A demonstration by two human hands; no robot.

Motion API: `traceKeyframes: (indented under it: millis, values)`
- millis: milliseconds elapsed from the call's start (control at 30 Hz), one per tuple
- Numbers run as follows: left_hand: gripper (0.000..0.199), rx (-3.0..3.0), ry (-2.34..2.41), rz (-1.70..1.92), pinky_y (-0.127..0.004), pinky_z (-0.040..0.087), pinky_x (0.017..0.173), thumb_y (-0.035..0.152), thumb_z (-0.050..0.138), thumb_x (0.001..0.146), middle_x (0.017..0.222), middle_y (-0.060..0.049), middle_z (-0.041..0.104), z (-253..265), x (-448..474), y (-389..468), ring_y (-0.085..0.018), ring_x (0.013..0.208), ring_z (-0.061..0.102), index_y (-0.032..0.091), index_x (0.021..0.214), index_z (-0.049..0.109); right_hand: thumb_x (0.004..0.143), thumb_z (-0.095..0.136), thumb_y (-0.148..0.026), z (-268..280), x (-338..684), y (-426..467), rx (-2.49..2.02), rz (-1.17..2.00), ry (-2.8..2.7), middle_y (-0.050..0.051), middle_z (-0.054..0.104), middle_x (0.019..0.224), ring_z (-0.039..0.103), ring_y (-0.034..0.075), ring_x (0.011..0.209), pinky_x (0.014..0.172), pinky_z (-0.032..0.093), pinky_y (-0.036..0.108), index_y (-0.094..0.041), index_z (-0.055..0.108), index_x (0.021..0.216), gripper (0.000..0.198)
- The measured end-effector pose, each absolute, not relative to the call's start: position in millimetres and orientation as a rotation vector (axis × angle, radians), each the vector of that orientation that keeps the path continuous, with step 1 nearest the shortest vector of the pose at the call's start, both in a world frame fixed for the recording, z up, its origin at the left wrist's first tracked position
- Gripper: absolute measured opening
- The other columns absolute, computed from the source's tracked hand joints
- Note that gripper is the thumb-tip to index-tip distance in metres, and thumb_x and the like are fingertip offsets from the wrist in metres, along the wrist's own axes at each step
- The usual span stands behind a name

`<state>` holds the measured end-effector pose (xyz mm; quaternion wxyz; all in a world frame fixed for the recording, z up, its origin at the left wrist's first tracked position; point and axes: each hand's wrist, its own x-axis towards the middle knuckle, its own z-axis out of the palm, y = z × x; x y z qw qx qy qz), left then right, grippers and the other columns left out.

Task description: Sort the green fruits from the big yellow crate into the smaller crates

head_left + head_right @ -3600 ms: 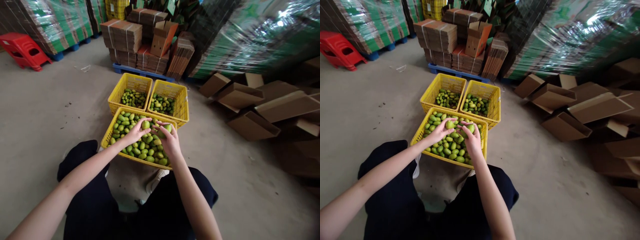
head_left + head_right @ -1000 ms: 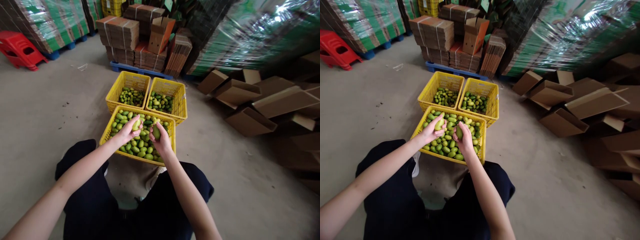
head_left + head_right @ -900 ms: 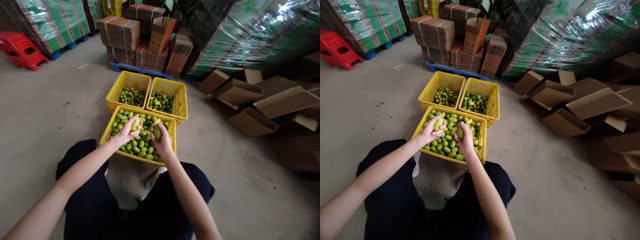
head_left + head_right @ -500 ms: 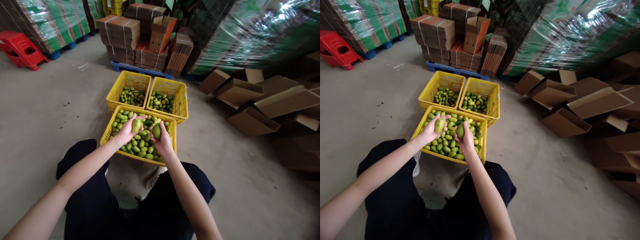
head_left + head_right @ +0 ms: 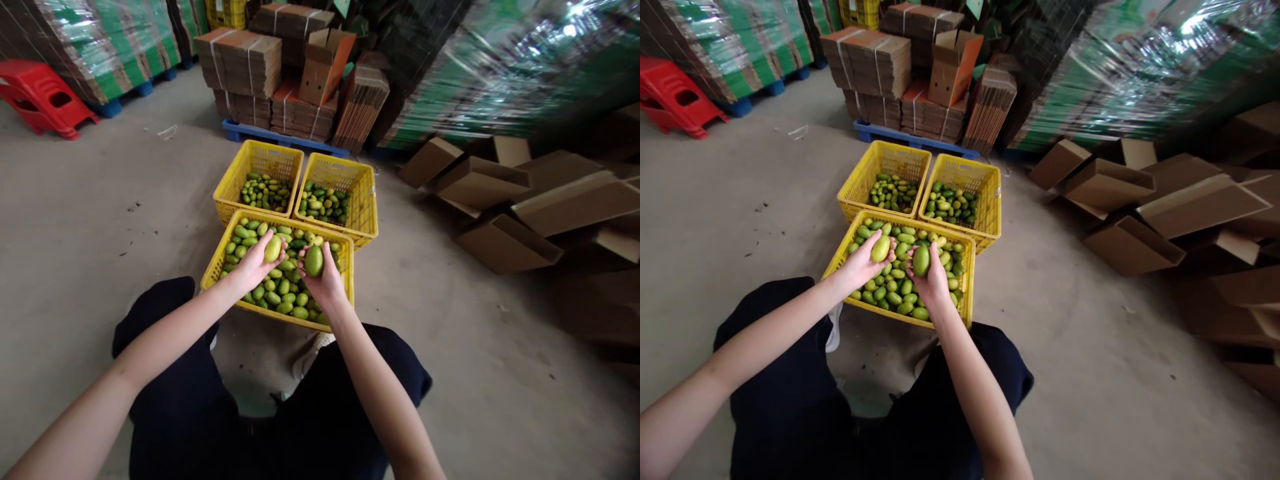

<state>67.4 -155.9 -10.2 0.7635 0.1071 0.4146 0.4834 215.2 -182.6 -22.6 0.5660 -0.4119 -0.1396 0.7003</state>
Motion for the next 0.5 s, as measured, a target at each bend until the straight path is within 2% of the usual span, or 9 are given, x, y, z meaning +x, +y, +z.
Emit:
traceKeyframes:
  millis: [167, 333, 400, 500]
  values:
    - [0.03, 0.26, 0.865, 0.949, -0.014, 0.047, 0.049, 0.029, 0.047, 0.099, 0.071, -0.003, 0.065, -7.8, 65.7, -156.2, -0.006, 0.053, 0.055, 0.012, 0.088, 0.069, 0.079, 0.067, -0.06, -24.9, 214.6, -182.9, -1.072, 1.606, -0.384, -0.001, 0.059, 0.064, 0.049, 0.011, 0.048, 0.037, 0.034, 0.021, -0.023, 0.059, 0.079, 0.038]
    - [0.031, 0.269, 0.84, 0.963, -0.017, 0.051, 0.054, 0.036, 0.05, 0.098, 0.077, -0.006, 0.068, -8.3, 65.5, -154.3, -0.009, 0.06, 0.06, 0.012, 0.084, 0.066, 0.073, 0.072, -0.062, -19.2, 212.3, -186.2, -1.046, 1.548, -0.44, -0.001, 0.059, 0.064, 0.046, 0.01, 0.044, 0.032, 0.027, 0.022, -0.023, 0.056, 0.074, 0.042]
    - [0.026, 0.279, 0.831, 1.011, -0.015, 0.047, 0.048, 0.035, 0.057, 0.093, 0.072, -0.002, 0.064, -9.2, 65.7, -153.8, -0.007, 0.054, 0.056, 0.014, 0.08, 0.063, 0.067, 0.08, -0.051, -17.3, 212.1, -187.7, -1.014, 1.537, -0.445, -0.003, 0.057, 0.064, 0.047, 0.009, 0.046, 0.033, 0.028, 0.02, -0.022, 0.055, 0.073, 0.039]
    - [0.016, 0.356, 0.823, 1.056, -0.013, 0.035, 0.04, 0.02, 0.072, 0.079, 0.068, 0.004, 0.058, -10.0, 65.0, -155.1, -0.001, 0.043, 0.045, 0.015, 0.074, 0.057, 0.058, 0.086, -0.028, -16.4, 213.0, -188.8, -1.014, 1.566, -0.455, -0.006, 0.056, 0.061, 0.046, 0.007, 0.047, 0.035, 0.028, 0.017, -0.022, 0.054, 0.072, 0.036]
